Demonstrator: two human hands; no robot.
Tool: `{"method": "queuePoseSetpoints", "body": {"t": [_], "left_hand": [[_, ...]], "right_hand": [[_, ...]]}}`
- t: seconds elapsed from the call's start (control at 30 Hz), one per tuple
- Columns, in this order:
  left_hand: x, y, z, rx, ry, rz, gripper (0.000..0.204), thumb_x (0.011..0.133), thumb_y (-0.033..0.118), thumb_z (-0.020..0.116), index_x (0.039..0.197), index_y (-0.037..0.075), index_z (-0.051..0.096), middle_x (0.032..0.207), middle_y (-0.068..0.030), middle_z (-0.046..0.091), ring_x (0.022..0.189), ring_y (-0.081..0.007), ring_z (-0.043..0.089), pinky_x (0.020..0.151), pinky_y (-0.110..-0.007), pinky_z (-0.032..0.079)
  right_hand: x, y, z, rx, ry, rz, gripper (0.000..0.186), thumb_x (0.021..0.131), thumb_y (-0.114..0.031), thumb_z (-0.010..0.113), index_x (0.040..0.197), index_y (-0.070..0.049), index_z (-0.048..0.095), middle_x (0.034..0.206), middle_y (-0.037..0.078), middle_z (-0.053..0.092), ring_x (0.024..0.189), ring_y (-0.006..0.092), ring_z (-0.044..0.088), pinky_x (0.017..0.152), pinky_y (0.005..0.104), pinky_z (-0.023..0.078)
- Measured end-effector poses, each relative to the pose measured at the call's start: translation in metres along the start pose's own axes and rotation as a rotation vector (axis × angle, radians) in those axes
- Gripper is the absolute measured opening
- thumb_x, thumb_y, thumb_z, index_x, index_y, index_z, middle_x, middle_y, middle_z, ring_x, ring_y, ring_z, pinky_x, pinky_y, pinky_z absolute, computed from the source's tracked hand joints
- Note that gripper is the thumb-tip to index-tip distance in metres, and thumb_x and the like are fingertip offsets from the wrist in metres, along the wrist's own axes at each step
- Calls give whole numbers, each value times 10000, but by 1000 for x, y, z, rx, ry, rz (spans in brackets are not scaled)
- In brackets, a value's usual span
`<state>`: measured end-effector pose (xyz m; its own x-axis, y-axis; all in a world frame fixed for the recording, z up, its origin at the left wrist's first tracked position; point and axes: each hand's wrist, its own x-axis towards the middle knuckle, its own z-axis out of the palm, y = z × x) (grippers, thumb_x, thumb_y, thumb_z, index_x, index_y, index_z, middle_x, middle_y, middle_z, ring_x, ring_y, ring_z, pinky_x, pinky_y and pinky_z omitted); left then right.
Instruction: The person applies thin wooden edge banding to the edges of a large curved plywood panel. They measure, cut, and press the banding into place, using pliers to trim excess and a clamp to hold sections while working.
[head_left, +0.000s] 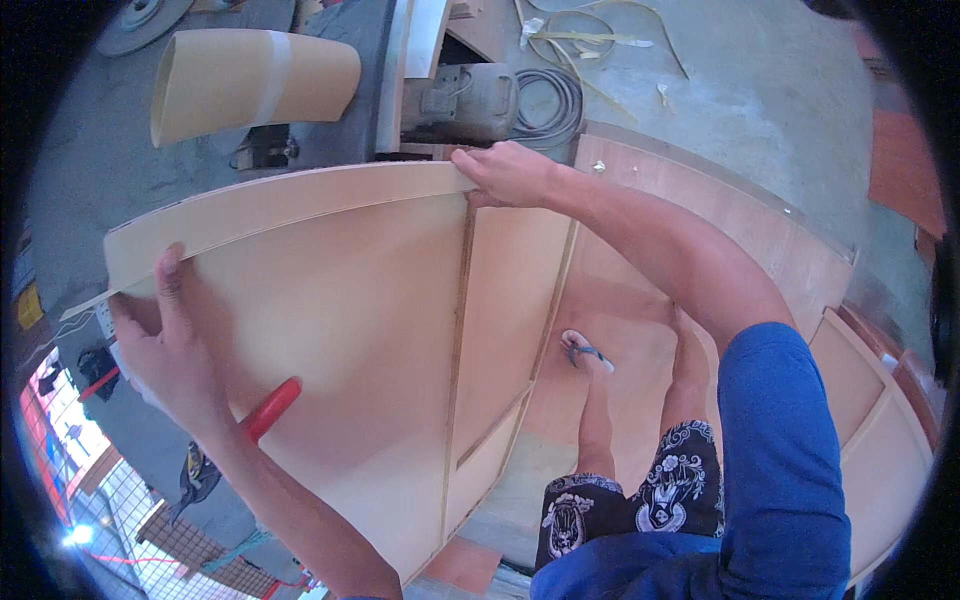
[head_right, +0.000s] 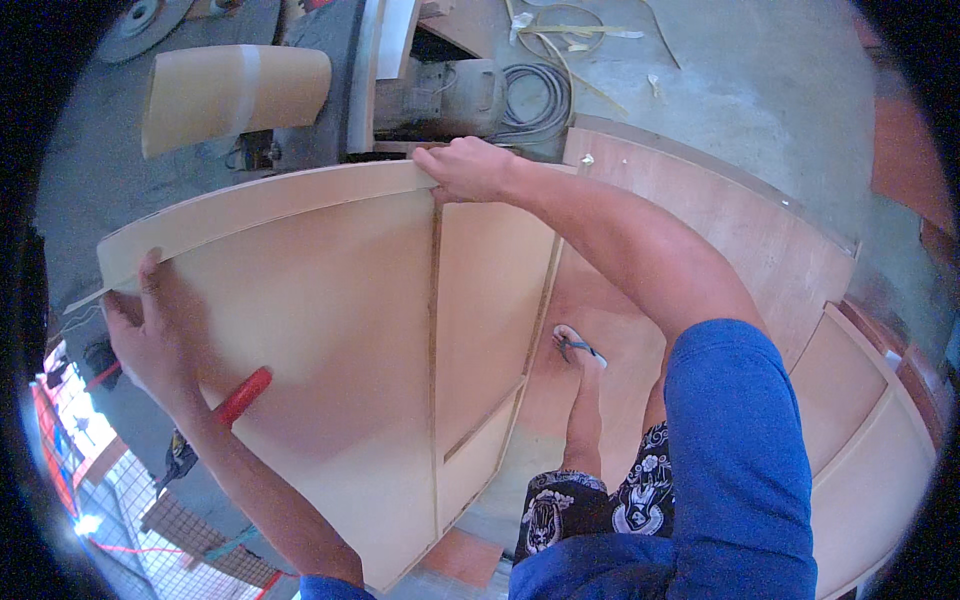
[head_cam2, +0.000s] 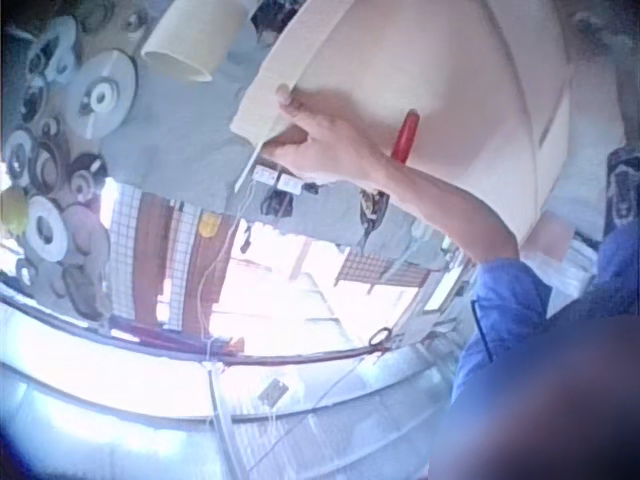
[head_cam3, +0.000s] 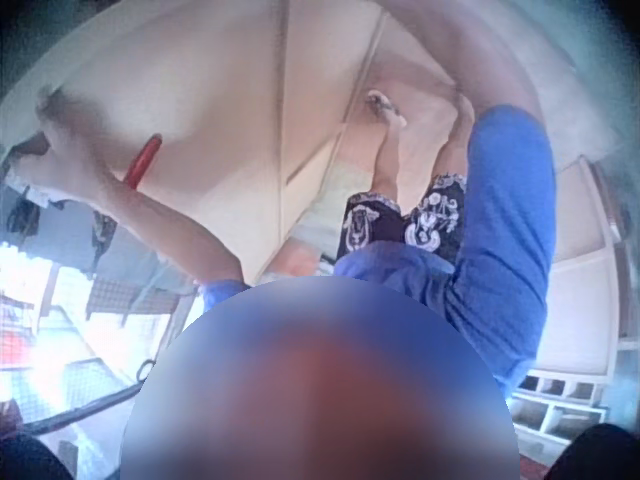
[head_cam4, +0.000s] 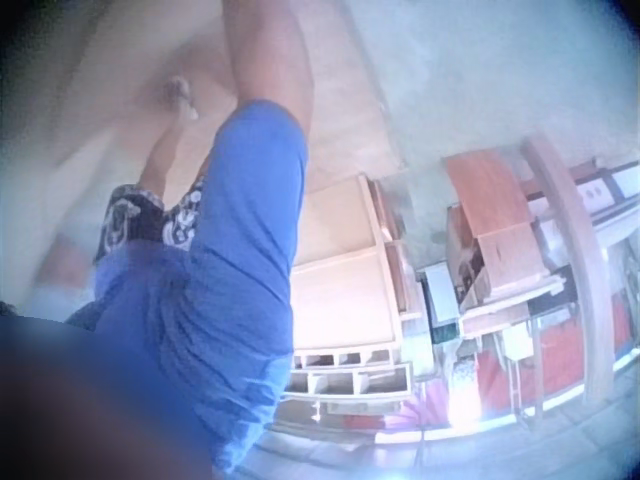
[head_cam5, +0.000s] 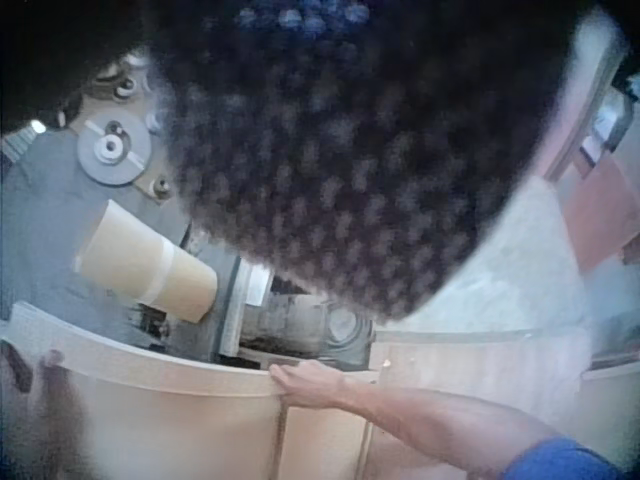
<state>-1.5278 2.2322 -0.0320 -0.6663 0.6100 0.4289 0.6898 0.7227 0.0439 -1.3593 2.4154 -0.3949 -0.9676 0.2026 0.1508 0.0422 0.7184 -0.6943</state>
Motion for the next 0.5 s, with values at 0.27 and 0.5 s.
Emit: {"method": "queuePoseSetpoints", "body": {"t": [0.27, 0.5], "left_hand": [[-18, 8, -25, 61, 0, -9, 756, 948, 646, 747, 1393, 41, 665, 1296, -166, 746, 1253, -335, 688, 1067, -435, 500], [-10, 12, -28, 113, -19, -9, 698, 979, 606, 739, 1377, 38, 667, 1282, -169, 740, 1215, -319, 696, 1058, -431, 504]], "right_hand": [[-20, -27, -5, 27, 55, -83, 461, 887, -254, 776, 1148, 23, 516, 1016, 225, 684, 872, 467, 724, 738, 543, 606], [-4, -24, -6, 107, 11, -111, 402, 877, -206, 755, 1110, 14, 512, 980, 219, 656, 824, 469, 709, 721, 557, 592]]}}
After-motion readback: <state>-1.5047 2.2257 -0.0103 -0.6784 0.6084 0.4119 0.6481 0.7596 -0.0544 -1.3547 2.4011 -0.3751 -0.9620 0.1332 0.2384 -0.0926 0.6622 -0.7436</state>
